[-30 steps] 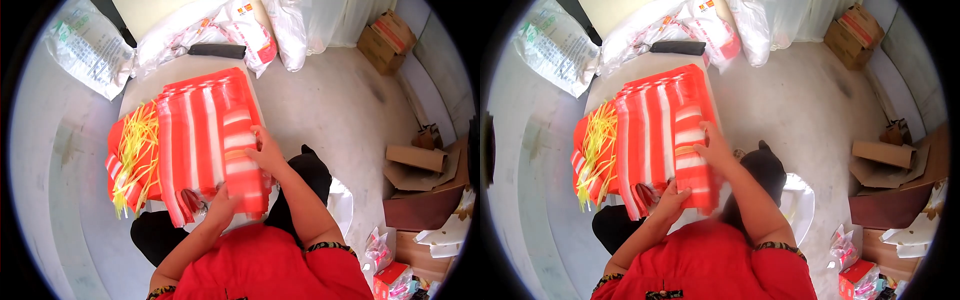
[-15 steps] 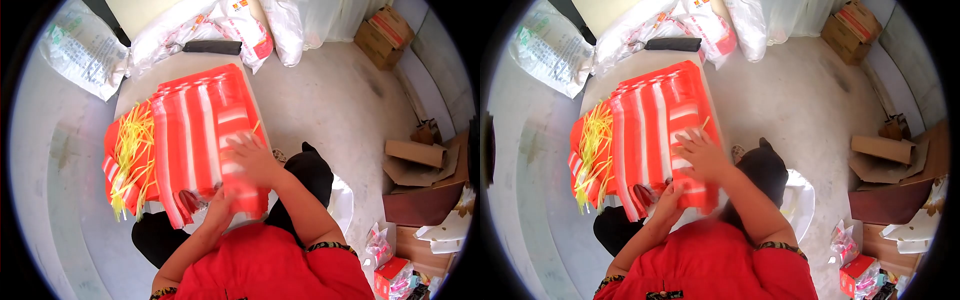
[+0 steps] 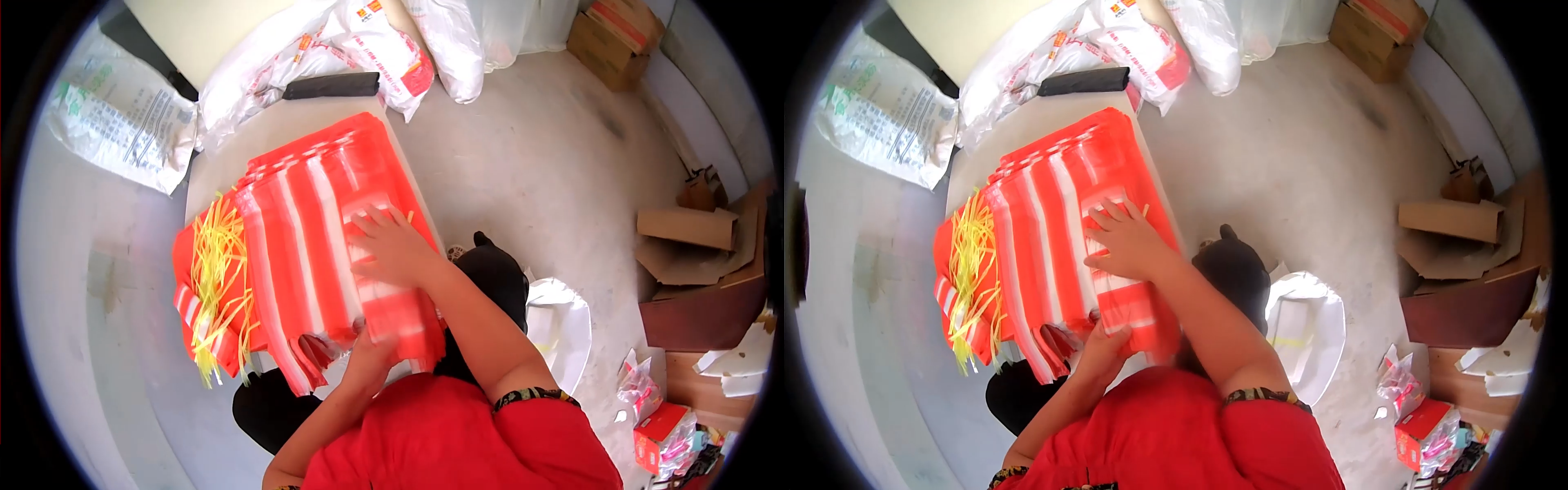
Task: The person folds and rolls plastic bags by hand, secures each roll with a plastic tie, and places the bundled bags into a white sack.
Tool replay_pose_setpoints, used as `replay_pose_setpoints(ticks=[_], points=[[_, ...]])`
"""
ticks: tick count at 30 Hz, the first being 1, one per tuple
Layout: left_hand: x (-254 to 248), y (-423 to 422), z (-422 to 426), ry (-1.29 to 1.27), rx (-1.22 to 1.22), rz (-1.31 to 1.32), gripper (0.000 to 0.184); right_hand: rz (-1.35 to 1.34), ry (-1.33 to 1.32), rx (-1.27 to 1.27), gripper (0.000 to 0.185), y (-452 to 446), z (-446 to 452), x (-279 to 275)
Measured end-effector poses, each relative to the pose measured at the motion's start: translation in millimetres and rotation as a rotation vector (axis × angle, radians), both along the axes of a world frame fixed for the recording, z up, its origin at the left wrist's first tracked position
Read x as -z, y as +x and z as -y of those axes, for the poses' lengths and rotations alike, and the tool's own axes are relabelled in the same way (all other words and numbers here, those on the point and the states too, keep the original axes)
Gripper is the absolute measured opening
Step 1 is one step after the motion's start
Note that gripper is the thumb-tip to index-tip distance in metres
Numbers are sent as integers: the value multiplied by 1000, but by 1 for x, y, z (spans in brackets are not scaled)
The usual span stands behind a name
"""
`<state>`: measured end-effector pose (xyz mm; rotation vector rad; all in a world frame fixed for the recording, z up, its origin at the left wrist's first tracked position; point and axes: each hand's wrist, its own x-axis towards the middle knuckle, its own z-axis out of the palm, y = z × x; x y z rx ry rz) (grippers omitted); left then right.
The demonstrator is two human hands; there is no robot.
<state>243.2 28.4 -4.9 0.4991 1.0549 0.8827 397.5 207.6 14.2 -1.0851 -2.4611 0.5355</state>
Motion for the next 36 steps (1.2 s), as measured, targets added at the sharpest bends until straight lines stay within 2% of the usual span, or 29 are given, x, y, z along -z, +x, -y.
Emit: replay_pose_setpoints(ticks=[3, 6, 9, 12, 15, 18, 23, 25, 28, 29, 31, 32, 33, 36], points=[[-16, 4, -4, -62, 7, -53, 48, -68, -19, 102, 60, -7, -24, 10], [-17, -1, -4, -54, 40, -65, 50, -243, -4, 413, 56, -20, -38, 34], [-25, -1, -1, -45, 0, -22, 51, -498, -3, 585, 51, -16, -46, 44], [-42, 2, -1, 7, -5, 46, 49, -662, 92, 552, 55, 13, -24, 16], [-51, 7, 0, 35, -7, 130, 48, -584, -468, 504, 57, 55, 21, -49], [-59, 19, 0, 48, 15, 98, 46, -494, -749, 451, 67, 75, 56, -65], [-40, 32, 1, 97, 178, 134, 43, -683, -777, 230, 80, 68, 105, -14], [-49, 41, 5, 77, 231, 93, 42, -750, -767, 213, 84, 72, 112, -14], [-60, 53, 21, 40, 315, 14, 43, -881, -937, 247, 80, 110, 121, -34], [-56, 47, 24, 29, 378, 28, 43, -1043, -993, 252, 77, 128, 122, -28], [-46, 37, 27, 19, 492, 52, 38, -1381, -961, 219, 78, 174, 135, -36], [-43, 36, 30, -2, 497, 33, 36, -1427, -927, 331, 79, 202, 144, -29], [-42, 35, 32, -21, 498, 13, 34, -1468, -827, 317, 79, 227, 156, -38], [-36, 33, 35, -42, 491, -8, 29, -1529, -702, 404, 81, 296, 204, -17]])
